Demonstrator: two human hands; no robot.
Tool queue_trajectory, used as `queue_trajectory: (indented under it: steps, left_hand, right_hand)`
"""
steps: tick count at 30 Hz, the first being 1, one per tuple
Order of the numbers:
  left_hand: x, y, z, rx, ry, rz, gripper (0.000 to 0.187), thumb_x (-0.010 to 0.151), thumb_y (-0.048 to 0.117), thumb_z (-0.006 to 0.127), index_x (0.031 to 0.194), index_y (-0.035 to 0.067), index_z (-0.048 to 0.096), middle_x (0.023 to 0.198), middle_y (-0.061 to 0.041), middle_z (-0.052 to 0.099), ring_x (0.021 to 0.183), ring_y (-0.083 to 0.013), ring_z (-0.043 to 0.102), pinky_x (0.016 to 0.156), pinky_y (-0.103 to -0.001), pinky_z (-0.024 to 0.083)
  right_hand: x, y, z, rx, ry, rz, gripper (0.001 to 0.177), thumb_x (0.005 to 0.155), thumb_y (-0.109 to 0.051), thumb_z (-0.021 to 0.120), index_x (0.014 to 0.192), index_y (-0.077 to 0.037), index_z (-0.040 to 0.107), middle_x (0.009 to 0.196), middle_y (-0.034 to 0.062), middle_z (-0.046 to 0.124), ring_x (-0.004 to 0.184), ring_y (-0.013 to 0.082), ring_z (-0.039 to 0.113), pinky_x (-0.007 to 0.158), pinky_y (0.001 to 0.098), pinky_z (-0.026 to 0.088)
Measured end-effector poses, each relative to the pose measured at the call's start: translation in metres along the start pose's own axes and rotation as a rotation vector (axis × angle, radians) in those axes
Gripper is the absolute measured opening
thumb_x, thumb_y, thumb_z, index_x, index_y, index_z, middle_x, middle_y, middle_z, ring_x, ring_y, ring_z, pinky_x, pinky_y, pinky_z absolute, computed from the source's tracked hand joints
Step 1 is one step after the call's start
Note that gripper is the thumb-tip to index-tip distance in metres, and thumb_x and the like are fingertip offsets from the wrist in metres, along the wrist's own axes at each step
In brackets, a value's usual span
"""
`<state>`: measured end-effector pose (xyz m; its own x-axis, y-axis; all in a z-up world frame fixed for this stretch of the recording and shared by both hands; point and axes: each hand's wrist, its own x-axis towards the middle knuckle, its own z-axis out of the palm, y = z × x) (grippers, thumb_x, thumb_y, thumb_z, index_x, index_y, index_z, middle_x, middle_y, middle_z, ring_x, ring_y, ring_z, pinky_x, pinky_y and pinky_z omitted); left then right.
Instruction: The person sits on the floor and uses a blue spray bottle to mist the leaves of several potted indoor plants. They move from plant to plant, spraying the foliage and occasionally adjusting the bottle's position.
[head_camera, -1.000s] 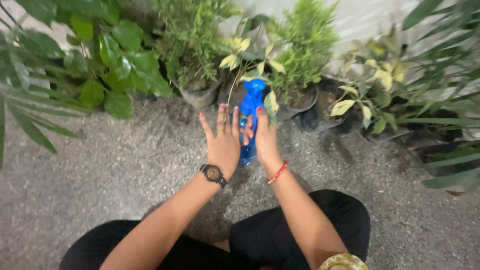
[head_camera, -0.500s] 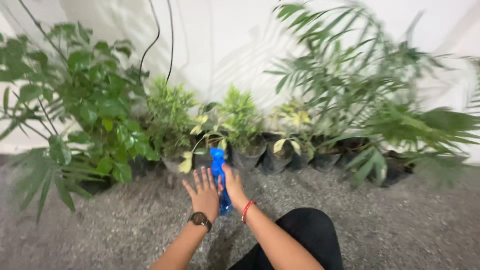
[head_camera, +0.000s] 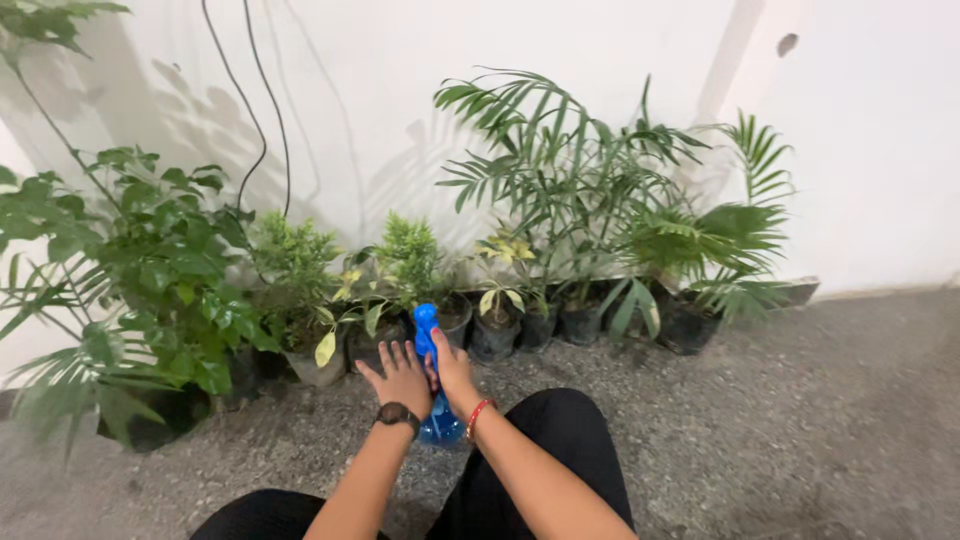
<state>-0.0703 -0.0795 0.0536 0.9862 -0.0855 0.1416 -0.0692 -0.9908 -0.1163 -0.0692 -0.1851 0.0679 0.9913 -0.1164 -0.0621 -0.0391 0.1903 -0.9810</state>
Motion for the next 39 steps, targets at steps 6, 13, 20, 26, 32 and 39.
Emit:
queue_trajectory:
  steps: [6,13,20,26,32,39]
  left_hand:
    - [-0.009,-0.001,-0.029,-0.03,0.075,0.039,0.076,0.095,0.048,0.05,0.156,0.004,0.033,0.167,-0.016,0.021,0.155,-0.0401,0.007,0.101,-0.085,-0.003]
    - [0.001,-0.014,-0.033,-0.263,-0.004,0.166,0.07,0.079,0.052,0.074,0.141,0.023,0.057,0.163,0.0,0.035,0.157,-0.024,0.016,0.104,-0.088,-0.007]
    - [0.036,0.004,0.011,-0.459,0.202,0.281,0.084,0.072,0.057,0.078,0.139,0.012,0.057,0.156,-0.002,0.042,0.153,-0.0267,0.019,0.104,-0.088,-0.009]
    - [0.063,0.012,0.035,-0.433,0.12,0.236,0.078,0.07,0.052,0.082,0.134,0.012,0.061,0.161,-0.006,0.037,0.155,-0.0316,0.011,0.104,-0.088,-0.007]
    - [0.086,0.007,0.044,-0.458,0.107,0.233,0.09,0.066,0.052,0.083,0.139,0.007,0.056,0.163,-0.01,0.033,0.156,-0.0357,0.008,0.106,-0.086,-0.006]
    - [0.096,0.018,0.066,-0.466,0.17,0.212,0.091,0.074,0.047,0.078,0.148,0.004,0.048,0.163,-0.012,0.033,0.156,-0.0384,0.007,0.105,-0.087,-0.005]
  right_hand:
    - [-0.002,-0.022,-0.005,-0.121,0.012,0.005,0.067,0.094,-0.068,0.053,0.07,-0.007,0.061,0.051,0.0024,0.052,0.041,0.014,0.049,0.043,0.0288,0.038]
    - [0.013,-0.003,-0.01,-0.083,0.03,0.045,0.063,0.095,-0.066,0.055,0.07,-0.007,0.059,0.051,0.0016,0.049,0.041,0.0127,0.045,0.042,0.0275,0.035]
    - [0.04,0.0,-0.041,-0.035,0.054,0.1,0.063,0.094,-0.064,0.055,0.069,-0.006,0.058,0.051,0.0016,0.049,0.04,0.0127,0.045,0.041,0.0273,0.034]
    - [0.074,0.015,-0.038,-0.094,0.061,0.127,0.064,0.095,-0.064,0.054,0.069,-0.006,0.059,0.05,0.0016,0.048,0.04,0.0117,0.043,0.04,0.0269,0.032]
    - [0.101,0.03,-0.037,-0.063,0.085,0.17,0.062,0.097,-0.062,0.053,0.068,-0.006,0.057,0.049,0.002,0.047,0.04,0.012,0.043,0.041,0.0265,0.033]
    - [0.121,0.042,-0.042,0.007,0.034,0.155,0.049,0.099,-0.051,0.052,0.076,-0.008,0.059,0.054,0.0016,0.049,0.043,0.01,0.043,0.043,0.0249,0.035]
